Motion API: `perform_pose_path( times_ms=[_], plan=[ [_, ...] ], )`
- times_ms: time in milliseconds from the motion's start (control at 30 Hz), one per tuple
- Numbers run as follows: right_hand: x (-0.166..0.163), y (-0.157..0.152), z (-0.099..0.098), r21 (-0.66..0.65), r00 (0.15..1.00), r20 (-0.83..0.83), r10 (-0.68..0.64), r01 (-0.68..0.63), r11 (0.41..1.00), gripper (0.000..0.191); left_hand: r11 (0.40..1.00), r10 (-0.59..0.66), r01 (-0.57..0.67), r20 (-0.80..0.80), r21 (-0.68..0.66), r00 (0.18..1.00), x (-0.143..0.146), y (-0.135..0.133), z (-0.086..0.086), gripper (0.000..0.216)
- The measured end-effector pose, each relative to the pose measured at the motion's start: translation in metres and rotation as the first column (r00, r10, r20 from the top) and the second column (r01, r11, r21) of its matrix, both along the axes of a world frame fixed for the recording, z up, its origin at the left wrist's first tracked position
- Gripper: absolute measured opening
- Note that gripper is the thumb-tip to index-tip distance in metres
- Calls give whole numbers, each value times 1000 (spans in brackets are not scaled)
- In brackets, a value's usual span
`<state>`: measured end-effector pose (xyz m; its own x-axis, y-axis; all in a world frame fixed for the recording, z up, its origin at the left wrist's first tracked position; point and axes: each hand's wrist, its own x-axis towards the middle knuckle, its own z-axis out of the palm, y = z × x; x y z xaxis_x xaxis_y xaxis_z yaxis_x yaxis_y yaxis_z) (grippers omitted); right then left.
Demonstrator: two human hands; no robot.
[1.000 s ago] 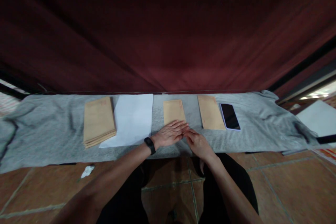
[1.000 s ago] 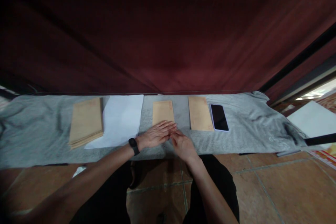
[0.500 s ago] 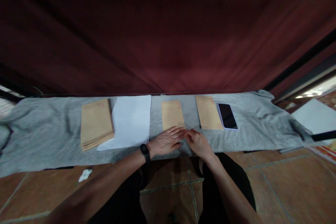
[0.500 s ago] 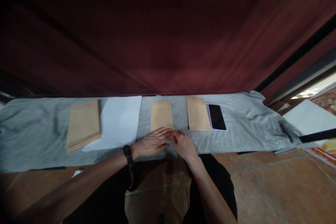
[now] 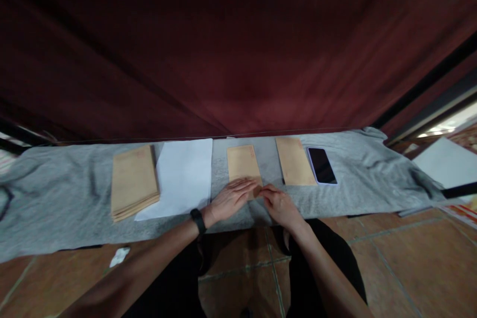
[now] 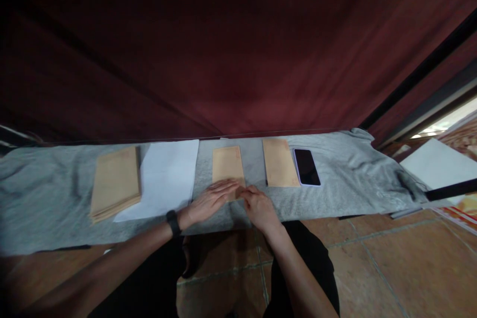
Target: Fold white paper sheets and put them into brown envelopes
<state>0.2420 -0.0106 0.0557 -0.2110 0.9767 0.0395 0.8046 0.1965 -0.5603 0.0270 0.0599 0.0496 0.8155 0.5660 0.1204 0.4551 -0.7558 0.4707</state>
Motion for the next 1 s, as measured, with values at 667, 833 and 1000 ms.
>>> perform_pose_path(
  times_ms=[667,833,1000],
  plan=[
    [0,1,-4,7,999,3,38,-38,999,27,975,124,-68,-266,212,956,37,91,-26,57],
    [0,1,-7,23,999,3,33,-33,999,26,969,187,-134,-265,206,946,43,103,-27,58],
    [1,0,-10,19,999,4,35,-35,999,26,949,276,-222,-250,223,928,45,113,-27,60]
  ],
)
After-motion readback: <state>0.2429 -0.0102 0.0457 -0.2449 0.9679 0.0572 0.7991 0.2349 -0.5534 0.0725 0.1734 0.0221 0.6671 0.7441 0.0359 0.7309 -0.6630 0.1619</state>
